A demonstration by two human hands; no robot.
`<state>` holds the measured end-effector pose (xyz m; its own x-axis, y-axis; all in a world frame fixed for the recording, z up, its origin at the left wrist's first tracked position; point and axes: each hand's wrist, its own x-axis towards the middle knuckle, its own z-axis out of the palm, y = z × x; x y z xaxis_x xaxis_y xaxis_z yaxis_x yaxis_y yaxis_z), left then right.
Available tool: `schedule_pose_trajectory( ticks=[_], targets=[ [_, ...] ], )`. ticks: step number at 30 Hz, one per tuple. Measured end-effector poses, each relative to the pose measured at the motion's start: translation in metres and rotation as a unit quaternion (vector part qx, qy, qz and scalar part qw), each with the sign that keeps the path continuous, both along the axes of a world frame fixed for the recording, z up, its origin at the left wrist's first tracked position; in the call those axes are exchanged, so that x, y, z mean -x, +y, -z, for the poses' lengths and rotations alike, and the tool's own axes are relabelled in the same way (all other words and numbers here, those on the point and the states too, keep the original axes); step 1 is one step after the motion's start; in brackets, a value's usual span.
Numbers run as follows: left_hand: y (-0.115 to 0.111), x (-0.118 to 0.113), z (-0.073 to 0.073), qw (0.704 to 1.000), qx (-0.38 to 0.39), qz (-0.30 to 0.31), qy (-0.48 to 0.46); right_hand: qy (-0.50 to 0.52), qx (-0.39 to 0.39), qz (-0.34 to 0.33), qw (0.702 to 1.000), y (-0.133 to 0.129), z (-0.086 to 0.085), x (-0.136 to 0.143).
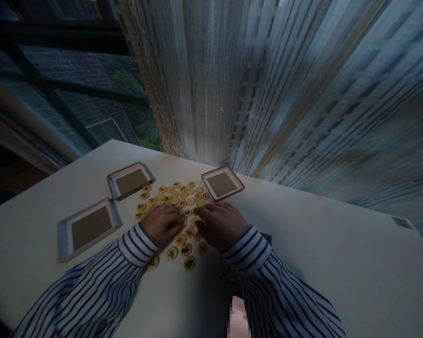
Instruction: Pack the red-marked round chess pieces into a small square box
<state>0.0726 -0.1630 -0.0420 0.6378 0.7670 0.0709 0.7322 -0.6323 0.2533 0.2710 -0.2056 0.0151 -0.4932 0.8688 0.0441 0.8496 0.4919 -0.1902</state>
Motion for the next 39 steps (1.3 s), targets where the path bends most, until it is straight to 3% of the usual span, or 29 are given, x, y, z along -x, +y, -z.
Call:
schedule_pose_trajectory(
  ticks=[6,12,22,39],
  targets=[
    [-0.001,0.004,-0.005,0.999,-0.041,-0.008,-0.009,-0.003,0.005,-0.02,1.0,0.003,0.005,0.002],
    [0.003,0.022,-0.015,0.995,-0.094,-0.04,-0.022,-0.005,0.021,-0.032,0.999,0.007,0.019,0.01],
    [0.009,0.044,-0.026,0.99,-0.115,-0.083,-0.023,-0.065,0.062,-0.049,0.995,0.011,0.027,0.021],
    [0.013,0.049,-0.02,0.98,-0.16,-0.109,-0.039,-0.141,0.046,-0.057,0.987,0.024,0.024,0.033]
  ],
)
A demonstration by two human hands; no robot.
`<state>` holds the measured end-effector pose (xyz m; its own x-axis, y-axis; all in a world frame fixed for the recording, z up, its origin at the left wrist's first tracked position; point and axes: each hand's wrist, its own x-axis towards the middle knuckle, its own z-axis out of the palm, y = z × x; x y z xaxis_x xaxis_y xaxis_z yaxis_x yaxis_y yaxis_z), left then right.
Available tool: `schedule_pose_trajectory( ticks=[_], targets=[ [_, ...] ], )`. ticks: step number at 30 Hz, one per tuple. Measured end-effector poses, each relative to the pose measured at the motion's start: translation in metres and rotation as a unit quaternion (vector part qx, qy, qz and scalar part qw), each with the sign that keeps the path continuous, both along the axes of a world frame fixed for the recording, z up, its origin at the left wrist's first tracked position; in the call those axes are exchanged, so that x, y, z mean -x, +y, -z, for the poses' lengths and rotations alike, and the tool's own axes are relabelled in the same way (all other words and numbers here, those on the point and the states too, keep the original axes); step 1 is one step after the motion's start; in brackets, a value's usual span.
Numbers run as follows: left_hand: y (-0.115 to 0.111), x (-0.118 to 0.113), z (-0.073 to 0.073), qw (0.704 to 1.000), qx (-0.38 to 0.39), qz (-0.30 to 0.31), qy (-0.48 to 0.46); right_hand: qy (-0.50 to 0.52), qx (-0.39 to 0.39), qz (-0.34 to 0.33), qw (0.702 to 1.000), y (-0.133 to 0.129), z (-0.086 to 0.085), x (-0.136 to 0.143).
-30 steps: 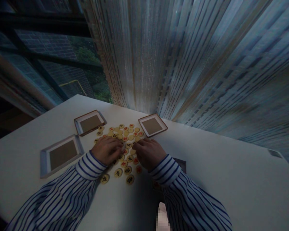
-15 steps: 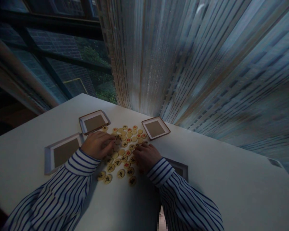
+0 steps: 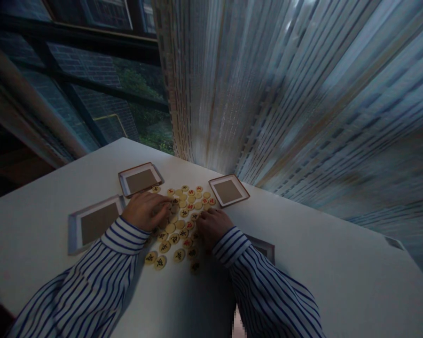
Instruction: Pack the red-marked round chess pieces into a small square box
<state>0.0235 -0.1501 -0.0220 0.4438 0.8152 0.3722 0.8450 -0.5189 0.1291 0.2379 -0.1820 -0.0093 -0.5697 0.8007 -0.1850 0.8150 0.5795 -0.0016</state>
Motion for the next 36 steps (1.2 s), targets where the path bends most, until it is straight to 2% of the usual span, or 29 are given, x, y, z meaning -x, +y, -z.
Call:
schedule_pose_trajectory(
  ticks=[5,9,11,14,16,19,22,26,31,36],
  targets=[
    [0.0,0.0,0.001,1.0,-0.003,0.002,-0.002,0.021,0.002,-0.001,1.0,0.001,0.002,-0.002],
    [-0.002,-0.002,0.0,1.0,-0.007,-0.002,-0.009,0.17,-0.019,0.033,0.985,0.0,0.005,-0.01],
    [-0.003,-0.002,-0.001,1.0,-0.009,-0.004,-0.012,0.276,0.006,0.04,0.96,-0.001,0.005,-0.015],
    [-0.003,-0.002,-0.001,1.0,-0.012,-0.004,-0.011,0.411,0.08,0.061,0.906,-0.003,-0.002,-0.02],
    [-0.003,-0.002,0.0,1.0,-0.017,-0.001,-0.012,0.457,0.124,0.091,0.876,-0.005,-0.007,-0.022],
    [-0.003,-0.002,0.0,1.0,-0.022,0.002,-0.012,0.478,0.15,0.112,0.858,-0.007,-0.012,-0.023],
    [-0.002,-0.002,0.0,1.0,-0.016,0.002,-0.012,0.472,0.132,0.106,0.865,-0.008,-0.012,-0.024],
    [-0.002,-0.001,-0.001,1.0,-0.005,0.002,-0.01,0.414,0.055,0.075,0.906,-0.006,-0.005,-0.025],
    [-0.001,0.0,-0.001,1.0,0.009,-0.004,0.002,0.26,-0.023,0.031,0.965,-0.004,0.004,-0.022],
    [-0.002,0.001,-0.003,1.0,0.019,-0.004,0.014,0.145,-0.058,-0.02,0.988,-0.004,0.008,-0.016]
  ],
)
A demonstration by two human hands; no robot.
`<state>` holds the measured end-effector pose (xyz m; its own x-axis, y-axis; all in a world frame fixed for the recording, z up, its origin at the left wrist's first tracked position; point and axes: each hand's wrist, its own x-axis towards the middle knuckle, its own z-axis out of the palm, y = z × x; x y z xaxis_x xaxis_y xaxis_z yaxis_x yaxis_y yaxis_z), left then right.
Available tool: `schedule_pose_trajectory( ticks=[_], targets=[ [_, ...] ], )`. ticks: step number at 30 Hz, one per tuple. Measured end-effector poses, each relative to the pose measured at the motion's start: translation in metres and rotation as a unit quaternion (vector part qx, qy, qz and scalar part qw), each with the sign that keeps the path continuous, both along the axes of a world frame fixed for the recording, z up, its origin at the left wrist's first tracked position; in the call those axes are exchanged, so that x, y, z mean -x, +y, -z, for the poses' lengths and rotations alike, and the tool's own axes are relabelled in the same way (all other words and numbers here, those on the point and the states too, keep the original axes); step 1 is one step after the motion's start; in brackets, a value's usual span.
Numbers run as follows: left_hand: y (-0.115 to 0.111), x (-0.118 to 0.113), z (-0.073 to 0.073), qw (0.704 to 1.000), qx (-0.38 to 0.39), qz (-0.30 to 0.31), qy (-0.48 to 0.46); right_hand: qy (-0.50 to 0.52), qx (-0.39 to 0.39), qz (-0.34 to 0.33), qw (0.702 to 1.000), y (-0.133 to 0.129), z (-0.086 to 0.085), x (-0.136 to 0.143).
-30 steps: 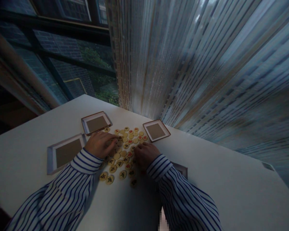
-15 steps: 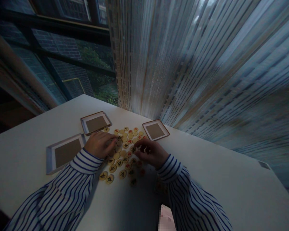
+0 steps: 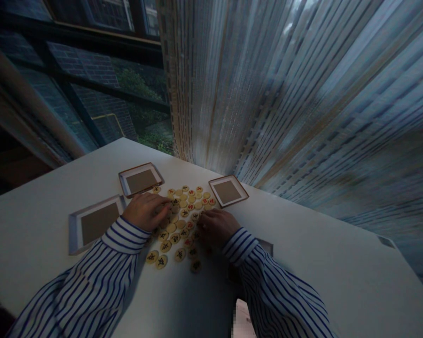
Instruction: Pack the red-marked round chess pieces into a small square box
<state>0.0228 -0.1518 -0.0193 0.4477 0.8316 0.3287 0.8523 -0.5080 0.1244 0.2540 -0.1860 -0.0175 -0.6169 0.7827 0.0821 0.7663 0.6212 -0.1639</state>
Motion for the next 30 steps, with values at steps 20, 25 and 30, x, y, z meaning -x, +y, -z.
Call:
schedule_pose_trajectory(
  ticks=[20,25,30],
  targets=[
    [-0.001,-0.001,0.003,1.0,0.013,0.016,-0.01,-0.069,-0.037,0.141,0.987,0.015,-0.009,-0.017],
    [0.0,-0.002,0.005,0.999,0.021,0.035,-0.006,-0.098,-0.004,0.241,0.966,0.032,-0.014,-0.029],
    [-0.001,-0.006,0.01,0.999,0.019,0.041,0.009,-0.125,0.042,0.268,0.954,0.038,-0.011,-0.027]
  ],
)
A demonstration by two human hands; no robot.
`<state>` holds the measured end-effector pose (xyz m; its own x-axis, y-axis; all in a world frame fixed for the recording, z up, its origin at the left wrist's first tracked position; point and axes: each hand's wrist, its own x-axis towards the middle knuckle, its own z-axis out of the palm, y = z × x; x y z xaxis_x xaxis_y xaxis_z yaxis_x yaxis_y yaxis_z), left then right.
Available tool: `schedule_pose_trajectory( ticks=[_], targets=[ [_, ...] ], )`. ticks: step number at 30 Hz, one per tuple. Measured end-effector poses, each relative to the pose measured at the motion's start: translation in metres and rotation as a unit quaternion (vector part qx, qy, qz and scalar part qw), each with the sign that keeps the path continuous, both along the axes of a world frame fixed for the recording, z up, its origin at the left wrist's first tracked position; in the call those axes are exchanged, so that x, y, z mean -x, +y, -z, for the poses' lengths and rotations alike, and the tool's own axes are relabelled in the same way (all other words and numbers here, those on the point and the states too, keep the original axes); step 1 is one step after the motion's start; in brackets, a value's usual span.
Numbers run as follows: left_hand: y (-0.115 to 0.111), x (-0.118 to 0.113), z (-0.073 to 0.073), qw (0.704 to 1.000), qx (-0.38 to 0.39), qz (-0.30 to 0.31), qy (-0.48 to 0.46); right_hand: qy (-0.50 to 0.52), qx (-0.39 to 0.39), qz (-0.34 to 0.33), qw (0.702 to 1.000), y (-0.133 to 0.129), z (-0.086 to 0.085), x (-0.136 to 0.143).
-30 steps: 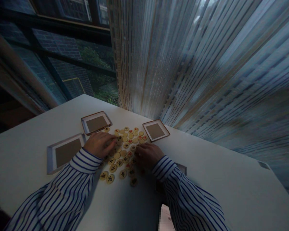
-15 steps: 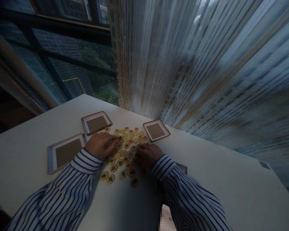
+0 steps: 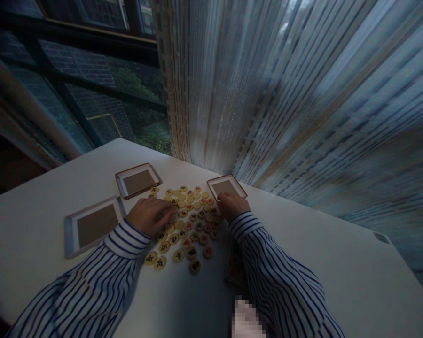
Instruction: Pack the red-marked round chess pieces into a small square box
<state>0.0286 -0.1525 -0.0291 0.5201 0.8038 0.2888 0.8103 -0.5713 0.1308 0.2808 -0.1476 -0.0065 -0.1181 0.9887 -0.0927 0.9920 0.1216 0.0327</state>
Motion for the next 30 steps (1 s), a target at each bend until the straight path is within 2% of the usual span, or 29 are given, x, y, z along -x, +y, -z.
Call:
schedule_pose_trajectory(
  ticks=[8,13,20,26,30],
  targets=[
    [-0.002,-0.003,0.001,1.0,-0.001,0.004,-0.004,0.004,-0.012,-0.013,1.0,0.0,-0.001,-0.003],
    [-0.002,-0.004,0.001,1.0,0.001,0.007,-0.013,0.062,0.007,-0.13,0.989,-0.005,0.003,0.002],
    [-0.003,-0.004,0.0,1.0,0.007,0.006,-0.011,0.119,0.037,-0.241,0.963,-0.004,0.012,0.005],
    [-0.003,-0.004,0.002,1.0,-0.008,0.016,-0.023,0.102,0.049,-0.318,0.941,-0.003,0.012,0.002],
    [-0.003,-0.004,0.003,1.0,-0.007,0.02,-0.017,0.084,0.056,-0.339,0.935,-0.003,0.01,0.002]
  ],
)
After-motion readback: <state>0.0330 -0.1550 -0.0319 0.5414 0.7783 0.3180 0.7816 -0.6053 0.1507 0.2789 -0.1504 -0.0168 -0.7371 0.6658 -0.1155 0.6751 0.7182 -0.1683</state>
